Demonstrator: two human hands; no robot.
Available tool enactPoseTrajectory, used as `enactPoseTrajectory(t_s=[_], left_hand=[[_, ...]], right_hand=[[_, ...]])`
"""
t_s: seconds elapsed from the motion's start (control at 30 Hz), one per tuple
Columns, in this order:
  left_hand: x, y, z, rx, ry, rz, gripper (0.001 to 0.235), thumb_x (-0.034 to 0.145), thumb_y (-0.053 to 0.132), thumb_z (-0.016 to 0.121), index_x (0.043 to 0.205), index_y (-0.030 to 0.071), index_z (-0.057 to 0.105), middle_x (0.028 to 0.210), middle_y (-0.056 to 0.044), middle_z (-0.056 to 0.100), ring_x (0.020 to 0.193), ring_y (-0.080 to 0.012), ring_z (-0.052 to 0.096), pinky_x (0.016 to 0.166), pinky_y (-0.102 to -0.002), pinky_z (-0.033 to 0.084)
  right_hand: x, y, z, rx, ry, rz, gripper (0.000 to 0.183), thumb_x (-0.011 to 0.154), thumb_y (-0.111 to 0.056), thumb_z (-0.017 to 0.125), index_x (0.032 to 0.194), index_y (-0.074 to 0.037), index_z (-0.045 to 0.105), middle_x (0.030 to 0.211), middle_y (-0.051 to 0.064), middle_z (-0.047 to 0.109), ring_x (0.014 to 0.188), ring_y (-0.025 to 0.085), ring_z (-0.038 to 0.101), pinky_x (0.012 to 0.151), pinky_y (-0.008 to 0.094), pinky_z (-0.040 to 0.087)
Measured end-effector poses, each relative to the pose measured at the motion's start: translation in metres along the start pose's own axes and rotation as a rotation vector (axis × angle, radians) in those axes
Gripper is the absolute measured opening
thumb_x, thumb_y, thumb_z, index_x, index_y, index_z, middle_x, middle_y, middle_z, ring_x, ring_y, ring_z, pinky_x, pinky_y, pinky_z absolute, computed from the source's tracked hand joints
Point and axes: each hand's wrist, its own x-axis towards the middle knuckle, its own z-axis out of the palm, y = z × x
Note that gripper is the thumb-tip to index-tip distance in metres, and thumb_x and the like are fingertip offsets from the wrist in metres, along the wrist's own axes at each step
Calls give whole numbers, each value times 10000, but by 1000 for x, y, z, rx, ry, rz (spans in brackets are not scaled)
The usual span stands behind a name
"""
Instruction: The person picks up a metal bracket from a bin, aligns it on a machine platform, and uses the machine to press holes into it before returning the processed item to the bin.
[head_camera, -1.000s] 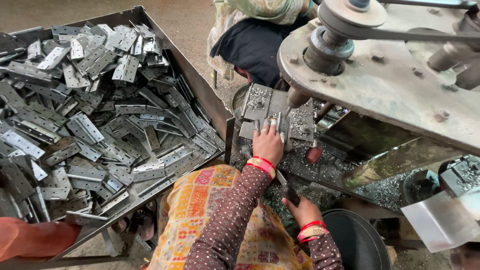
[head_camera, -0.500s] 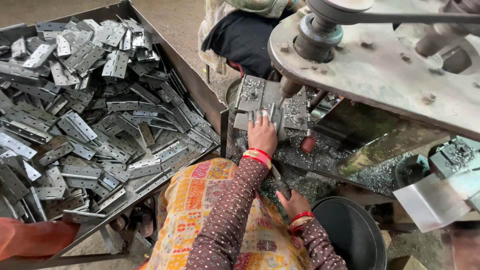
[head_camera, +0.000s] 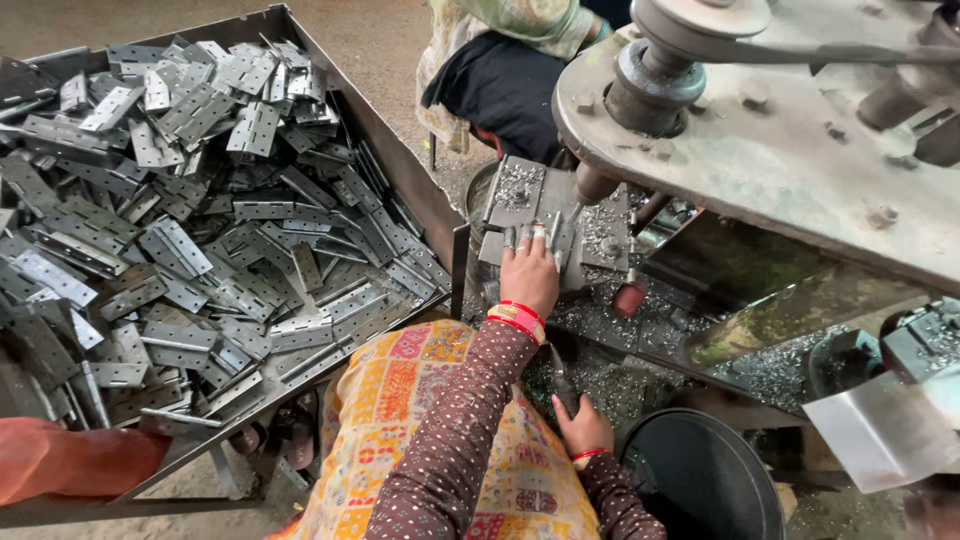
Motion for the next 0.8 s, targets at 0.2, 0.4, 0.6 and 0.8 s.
enactPoseTrajectory(t_s=[0.2,0.4,0.6,0.8], left_hand=[[-6,-5,0,-24,56,42,241,885,175,574,997,47,744,1303,-130,652,1235,-290,592,971,-482,451],[16,-2,19,-40,-43,5,241,920,147,553,1025,61,753,1283,-110,656,1248,-274,595,992,-469,451],[17,0,11,-27,11,35,246,866,178,577,984,55,754,1273,-120,654,1193,-281,604,933,-458,455],[15,-4,11,-74,-1,22,222,892,164,586,982,66,764,1252,-102,666,1204,-269,610,968,-480,450]], right_hand=[[11,-1,-19,88,-179,103,676,821,-698,651,1049,-66,716,955,246,747,936,444,716,842,520,561],[27,-7,-75,27,-186,-69,723,807,-727,641,1061,-53,710,959,250,744,938,440,724,841,518,558],[-4,-8,-12,-17,-57,57,657,857,-700,599,1012,-68,688,954,245,752,936,450,717,815,530,564],[13,9,-22,25,-133,-7,734,829,-731,645,992,-20,724,927,279,733,913,471,709,810,513,565]])
